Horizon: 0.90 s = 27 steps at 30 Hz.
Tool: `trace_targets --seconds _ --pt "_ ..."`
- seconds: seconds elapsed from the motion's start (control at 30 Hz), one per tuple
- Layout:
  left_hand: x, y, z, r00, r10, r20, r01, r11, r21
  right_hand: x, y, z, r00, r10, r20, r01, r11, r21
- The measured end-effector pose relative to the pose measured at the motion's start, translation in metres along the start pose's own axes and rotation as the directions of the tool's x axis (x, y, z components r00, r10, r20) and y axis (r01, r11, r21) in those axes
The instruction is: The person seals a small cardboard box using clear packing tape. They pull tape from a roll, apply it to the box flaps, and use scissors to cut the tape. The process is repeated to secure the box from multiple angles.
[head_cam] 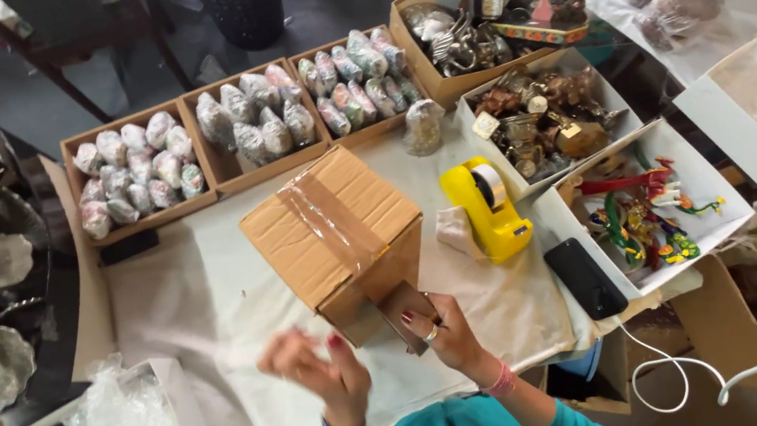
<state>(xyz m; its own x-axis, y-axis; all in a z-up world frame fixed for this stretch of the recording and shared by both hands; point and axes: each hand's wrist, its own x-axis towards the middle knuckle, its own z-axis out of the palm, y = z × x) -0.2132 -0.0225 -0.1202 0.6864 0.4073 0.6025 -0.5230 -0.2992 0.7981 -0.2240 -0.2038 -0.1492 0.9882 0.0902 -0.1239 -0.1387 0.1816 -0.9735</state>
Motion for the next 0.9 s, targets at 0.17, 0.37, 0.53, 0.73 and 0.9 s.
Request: trace_targets --seconds 0.17,0.37,0.53,0.73,0.9 --pt "-0.042 -0.001 -0.01 0.771 -0.517 0.371 0.54 0.84 0.047 0.004 -0.015 0.012 1.0 -0.03 0.008 0.03 1.0 0.008" --pt "-0.021 0.003 0.003 0.698 -0.552 0.457 0.676 0.718 -0.166 0.005 -0.014 0.025 0.996 -0.08 0.033 0.078 0.995 0.068" --pt "-0.011 0.015 0.01 0.671 -0.586 0.454 0.741 0.507 -0.44 -0.007 -0.059 0.039 0.978 -0.2 0.058 0.207 0.968 -0.141" --pt "-0.008 0.007 0.007 0.6 -0.674 0.43 0.799 0.481 -0.36 -0.009 -0.093 0.016 0.897 -0.367 0.244 0.408 0.48 -0.776" --pt "-0.004 0.018 0.012 0.606 -0.639 0.474 0.795 0.483 -0.367 0.025 -0.177 0.017 0.63 -0.763 0.144 0.51 0.267 -0.818"
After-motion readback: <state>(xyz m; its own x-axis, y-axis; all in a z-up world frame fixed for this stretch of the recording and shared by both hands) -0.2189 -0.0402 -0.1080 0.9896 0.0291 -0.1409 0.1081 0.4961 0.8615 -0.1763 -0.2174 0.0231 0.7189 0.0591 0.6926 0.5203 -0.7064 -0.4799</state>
